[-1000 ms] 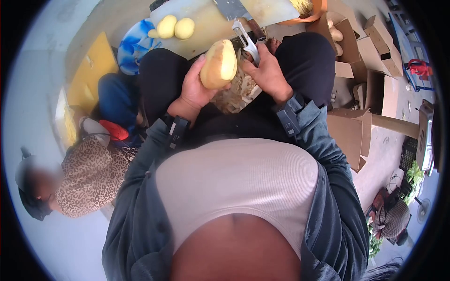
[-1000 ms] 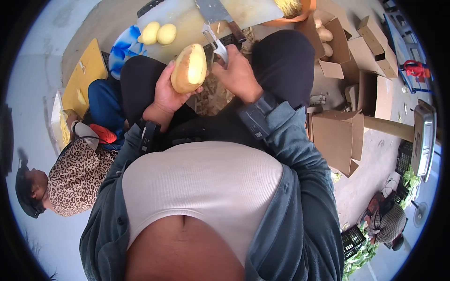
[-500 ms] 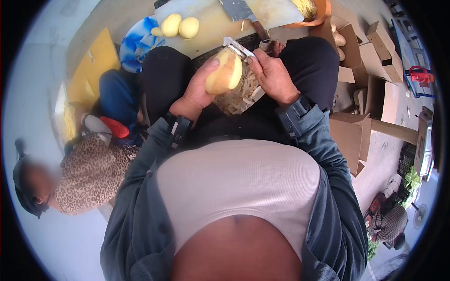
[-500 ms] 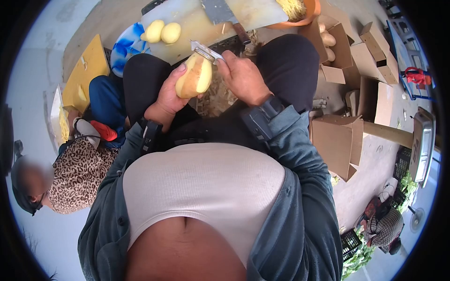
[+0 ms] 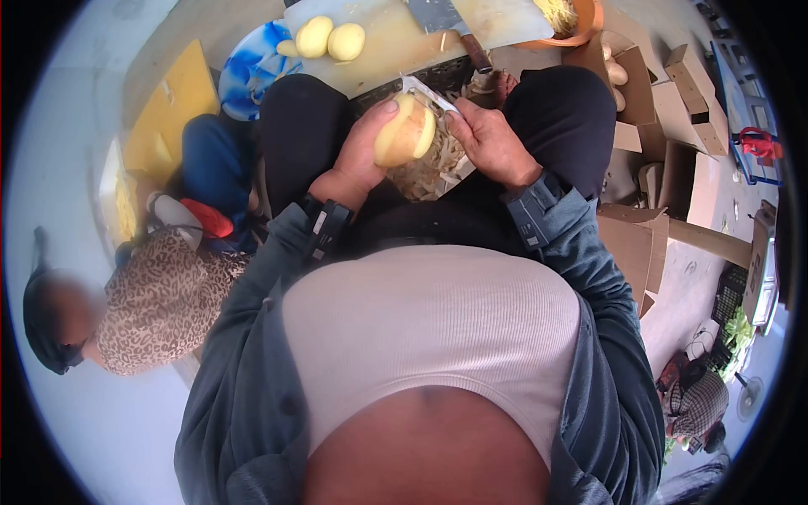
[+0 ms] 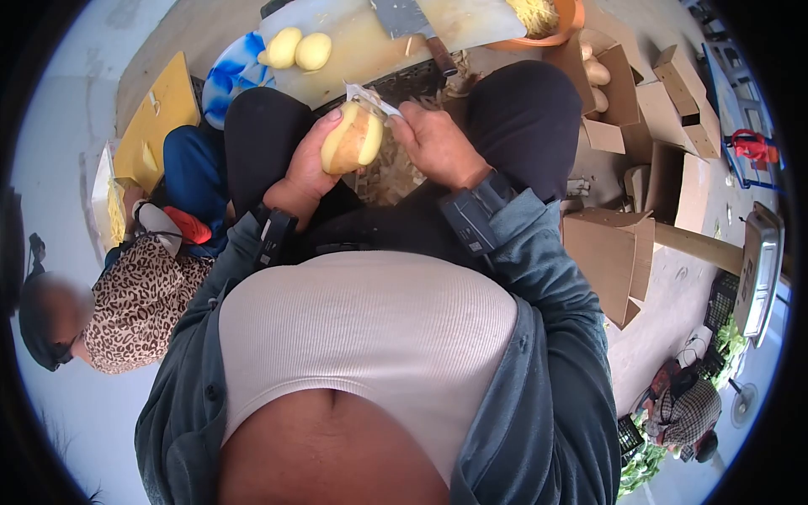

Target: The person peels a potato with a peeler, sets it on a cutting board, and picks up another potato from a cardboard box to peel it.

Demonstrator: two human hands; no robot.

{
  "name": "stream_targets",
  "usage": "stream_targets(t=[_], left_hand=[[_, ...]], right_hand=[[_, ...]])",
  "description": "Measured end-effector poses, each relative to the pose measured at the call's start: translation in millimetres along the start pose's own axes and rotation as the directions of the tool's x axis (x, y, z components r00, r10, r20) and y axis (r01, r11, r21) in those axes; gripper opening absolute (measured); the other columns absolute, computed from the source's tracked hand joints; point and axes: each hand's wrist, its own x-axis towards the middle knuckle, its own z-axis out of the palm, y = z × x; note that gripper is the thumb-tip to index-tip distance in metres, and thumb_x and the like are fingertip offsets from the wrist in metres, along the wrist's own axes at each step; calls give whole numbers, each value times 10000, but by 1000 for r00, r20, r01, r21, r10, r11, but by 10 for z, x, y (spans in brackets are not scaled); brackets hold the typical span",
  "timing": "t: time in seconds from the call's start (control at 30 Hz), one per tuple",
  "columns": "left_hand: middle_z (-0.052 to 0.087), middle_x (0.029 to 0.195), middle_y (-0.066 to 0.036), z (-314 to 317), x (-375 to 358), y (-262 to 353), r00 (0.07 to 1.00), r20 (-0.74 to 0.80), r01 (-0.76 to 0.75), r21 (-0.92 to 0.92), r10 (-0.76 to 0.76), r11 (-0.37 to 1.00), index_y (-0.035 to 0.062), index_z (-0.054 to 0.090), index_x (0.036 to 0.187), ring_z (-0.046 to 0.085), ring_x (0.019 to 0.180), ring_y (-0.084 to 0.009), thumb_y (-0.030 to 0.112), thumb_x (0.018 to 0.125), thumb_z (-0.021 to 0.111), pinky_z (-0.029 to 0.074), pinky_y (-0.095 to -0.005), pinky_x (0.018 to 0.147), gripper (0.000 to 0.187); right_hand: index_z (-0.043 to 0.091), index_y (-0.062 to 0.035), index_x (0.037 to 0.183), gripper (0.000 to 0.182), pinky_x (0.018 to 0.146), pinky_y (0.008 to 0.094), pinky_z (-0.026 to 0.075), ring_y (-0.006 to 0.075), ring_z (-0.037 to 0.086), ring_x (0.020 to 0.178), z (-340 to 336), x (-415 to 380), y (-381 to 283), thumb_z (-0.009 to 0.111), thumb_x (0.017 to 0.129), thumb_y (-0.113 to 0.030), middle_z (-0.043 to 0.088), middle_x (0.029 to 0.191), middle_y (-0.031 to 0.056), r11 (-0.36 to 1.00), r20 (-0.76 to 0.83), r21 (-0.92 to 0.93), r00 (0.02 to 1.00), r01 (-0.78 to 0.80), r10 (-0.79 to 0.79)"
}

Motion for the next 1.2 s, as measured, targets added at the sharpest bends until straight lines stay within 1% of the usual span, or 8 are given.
stream_targets(t=[0.03,0.1,0.33,0.4,0.93,1.03,1.1,1.2], left_hand=[[610,1103,-108,4,4,-3,1000,0,0,0,0,1000,-2,534,1197,600,1001,-191,281,913,545,472,-320,901,401],[631,1000,-103,5,9,-6,1000,5,7,80,-8,997,67,515,1199,647,789,-209,369,937,489,529,-349,512,401],[633,1003,-98,109,-35,71,992,38,120,48,-122,992,61,522,1190,655,802,-211,363,936,494,545,-356,521,396],[613,1127,-112,98,-53,64,989,50,138,13,-138,990,-12,532,1220,598,1018,-193,275,922,541,469,-326,915,415],[603,1158,-101,47,-88,65,975,105,194,12,-194,981,3,508,1264,592,1034,-190,293,908,561,456,-323,936,462],[591,1176,-83,66,-105,84,969,135,206,19,-207,978,51,458,1322,590,1045,-192,320,892,576,489,-333,885,521],[583,1169,-65,62,-114,93,976,143,143,157,-166,977,92,440,1333,594,1025,-190,340,871,590,529,-344,766,545],[589,1134,-60,-26,-73,79,980,91,168,69,-174,983,96,450,1313,603,980,-186,341,861,591,536,-341,650,533]], right_hand=[[506,13,837,239,618,468,441,458,548,732,5,-6,13,508,934,-205,556,734,266,1000,-5,10,1000,7,-7],[507,15,834,243,612,466,438,459,546,724,4,-7,18,509,934,-206,554,731,267,1000,-9,19,1000,14,-14],[514,16,844,243,604,457,435,451,546,720,-44,16,-15,512,935,-210,552,725,262,998,28,55,999,-37,35],[515,16,846,241,606,457,437,448,548,722,-33,4,-6,514,934,-208,554,725,261,999,30,19,999,-42,42],[530,16,847,235,586,428,442,435,538,670,-42,-60,-11,528,932,-202,546,691,244,995,17,94,1000,-25,23],[530,16,850,237,587,425,443,433,537,672,-59,-39,-2,533,931,-207,541,698,245,996,-3,70,999,-48,48],[530,16,850,238,588,425,444,432,538,676,-51,-39,34,536,929,-209,541,704,246,996,-7,72,999,-44,45],[534,14,851,237,582,421,442,429,535,673,-42,-58,60,534,932,-209,540,709,245,998,21,34,999,-50,49]])
